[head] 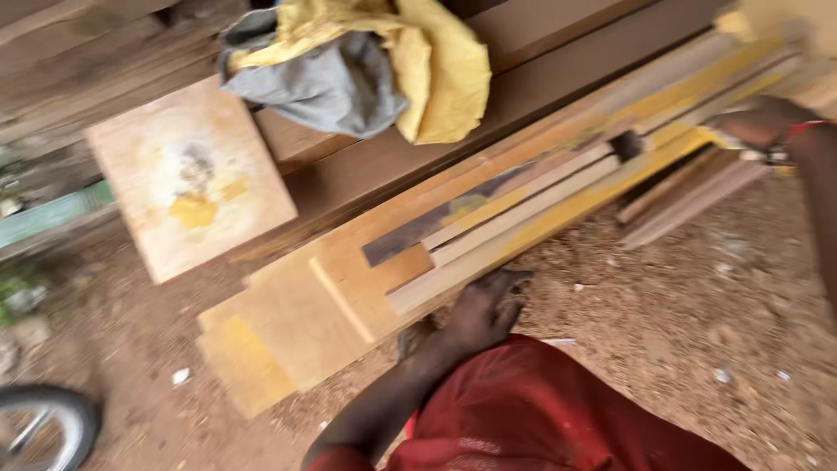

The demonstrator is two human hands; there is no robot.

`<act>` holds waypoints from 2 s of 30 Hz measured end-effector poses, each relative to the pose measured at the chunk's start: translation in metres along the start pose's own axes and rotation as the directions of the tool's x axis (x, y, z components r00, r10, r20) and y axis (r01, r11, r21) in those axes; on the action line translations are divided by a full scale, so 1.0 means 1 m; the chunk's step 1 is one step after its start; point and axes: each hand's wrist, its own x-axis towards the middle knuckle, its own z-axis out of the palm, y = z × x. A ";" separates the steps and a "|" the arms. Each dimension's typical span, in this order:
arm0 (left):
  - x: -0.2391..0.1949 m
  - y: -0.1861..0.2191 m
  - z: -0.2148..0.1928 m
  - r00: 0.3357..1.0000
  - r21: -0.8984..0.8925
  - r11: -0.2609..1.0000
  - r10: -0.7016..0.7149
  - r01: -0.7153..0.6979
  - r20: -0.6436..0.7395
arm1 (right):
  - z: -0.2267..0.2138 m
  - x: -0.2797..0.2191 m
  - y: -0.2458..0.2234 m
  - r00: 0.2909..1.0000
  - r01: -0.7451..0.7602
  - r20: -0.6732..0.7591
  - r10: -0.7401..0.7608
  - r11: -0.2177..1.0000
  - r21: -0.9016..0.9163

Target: The person sands the surface of wooden planks using a sanding block. They hold the planks with one hand and rub the sanding block back and forth along the length of the wood, occasionally flipping the planks to sand different sides.

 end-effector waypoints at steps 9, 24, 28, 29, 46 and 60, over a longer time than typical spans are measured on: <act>0.008 -0.001 0.004 0.993 -0.009 0.997 -0.075 0.076 0.092 | -0.021 -0.077 -0.082 0.975 -0.128 0.202 0.098 0.981 0.143; 0.038 0.038 0.041 0.988 0.089 0.995 -0.051 0.039 0.143 | 0.104 -0.212 -0.030 0.784 -0.045 0.564 -0.259 0.883 0.467; 0.054 0.044 0.059 0.981 0.169 0.986 -0.023 -0.010 0.191 | 0.242 -0.243 0.027 0.914 -0.068 0.336 -0.226 0.733 0.677; 0.058 0.044 0.065 0.982 0.195 0.981 -0.024 -0.014 0.187 | 0.269 -0.249 0.032 0.928 -0.099 0.313 -0.204 0.673 0.733; 0.174 -0.008 0.134 0.972 0.805 0.563 -0.014 -0.186 0.234 | 0.249 -0.224 0.004 0.921 0.362 -0.140 -0.364 0.663 0.656; -0.082 0.069 -0.046 0.832 0.771 0.526 0.195 0.359 -0.520 | 0.102 -0.257 -0.146 0.660 0.193 -0.120 -0.741 0.013 0.981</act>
